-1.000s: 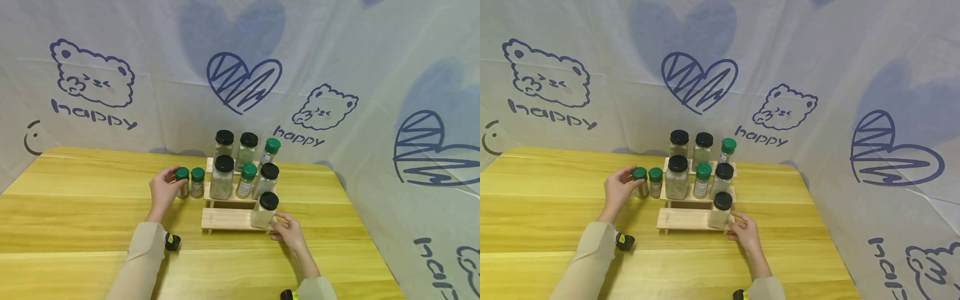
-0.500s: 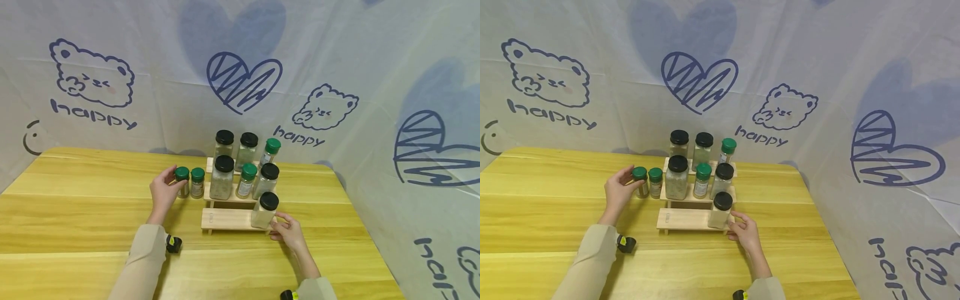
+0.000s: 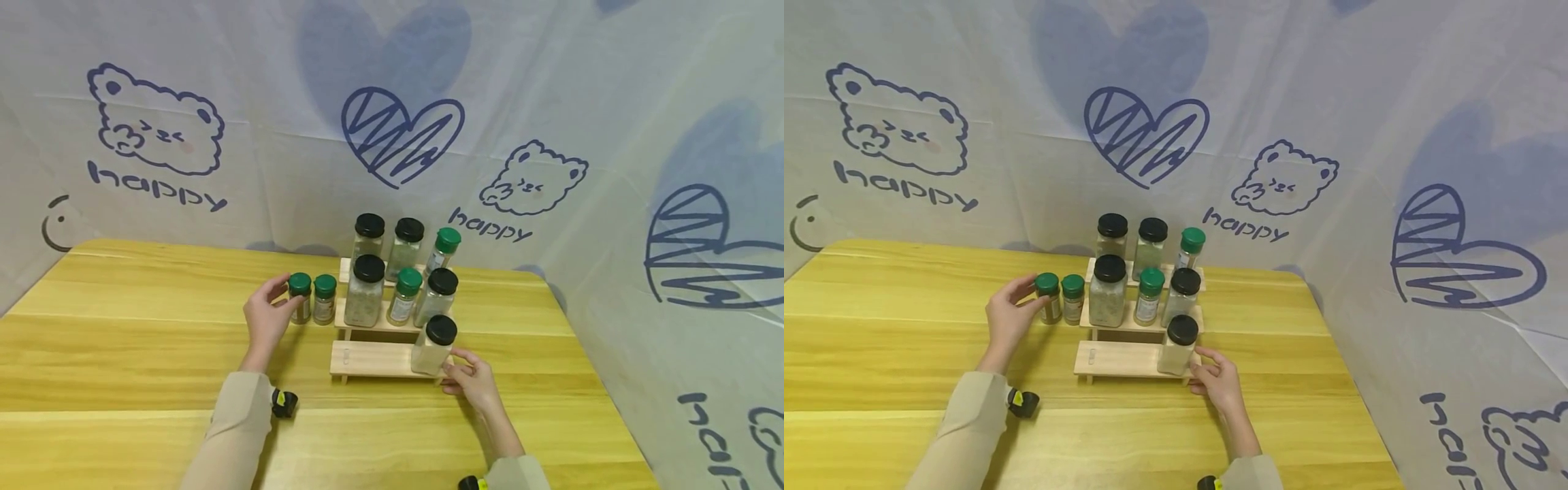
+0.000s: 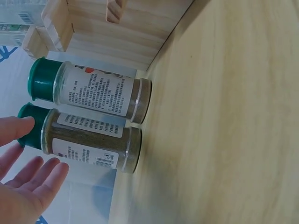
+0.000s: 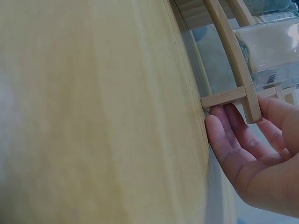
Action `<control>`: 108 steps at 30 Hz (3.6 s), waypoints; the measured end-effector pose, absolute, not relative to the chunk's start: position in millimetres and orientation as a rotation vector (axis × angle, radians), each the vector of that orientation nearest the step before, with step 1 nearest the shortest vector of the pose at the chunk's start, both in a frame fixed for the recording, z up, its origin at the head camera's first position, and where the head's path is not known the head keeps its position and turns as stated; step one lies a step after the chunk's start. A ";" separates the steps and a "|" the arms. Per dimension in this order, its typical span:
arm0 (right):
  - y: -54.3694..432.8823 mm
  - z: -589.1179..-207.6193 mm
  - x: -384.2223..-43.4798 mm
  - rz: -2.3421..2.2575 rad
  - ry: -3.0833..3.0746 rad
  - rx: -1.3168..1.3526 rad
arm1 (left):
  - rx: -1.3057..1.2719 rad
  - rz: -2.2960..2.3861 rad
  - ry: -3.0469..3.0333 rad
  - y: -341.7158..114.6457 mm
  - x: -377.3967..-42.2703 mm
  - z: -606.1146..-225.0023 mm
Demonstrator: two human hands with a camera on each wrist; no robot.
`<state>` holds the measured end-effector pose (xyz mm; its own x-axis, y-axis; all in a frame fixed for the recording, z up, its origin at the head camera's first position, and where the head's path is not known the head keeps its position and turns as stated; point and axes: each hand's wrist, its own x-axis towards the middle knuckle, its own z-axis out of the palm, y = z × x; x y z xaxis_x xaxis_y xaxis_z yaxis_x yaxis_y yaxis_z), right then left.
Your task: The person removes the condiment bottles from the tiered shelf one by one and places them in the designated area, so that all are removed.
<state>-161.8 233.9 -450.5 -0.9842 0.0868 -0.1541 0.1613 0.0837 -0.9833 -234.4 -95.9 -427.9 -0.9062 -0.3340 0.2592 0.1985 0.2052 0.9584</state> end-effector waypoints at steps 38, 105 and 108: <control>234.0 -448.3 -159.7 -2.051 2.283 0.262 | 0.101 -1.686 -1.981 -71.0 -195.5 -411.9; 231.9 -449.1 -161.7 -2.057 2.297 0.268 | -0.442 -1.910 -2.126 15.6 -178.4 -398.2; 232.0 -449.1 -162.2 -2.056 2.300 0.264 | -0.472 -1.918 -2.131 21.0 -178.2 -398.3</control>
<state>-162.2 232.0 -449.1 -0.9845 0.0966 -0.1464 0.1563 0.1041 -0.9822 -178.2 21.0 -398.3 -0.9204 0.0808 0.3826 0.3890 0.0885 0.9170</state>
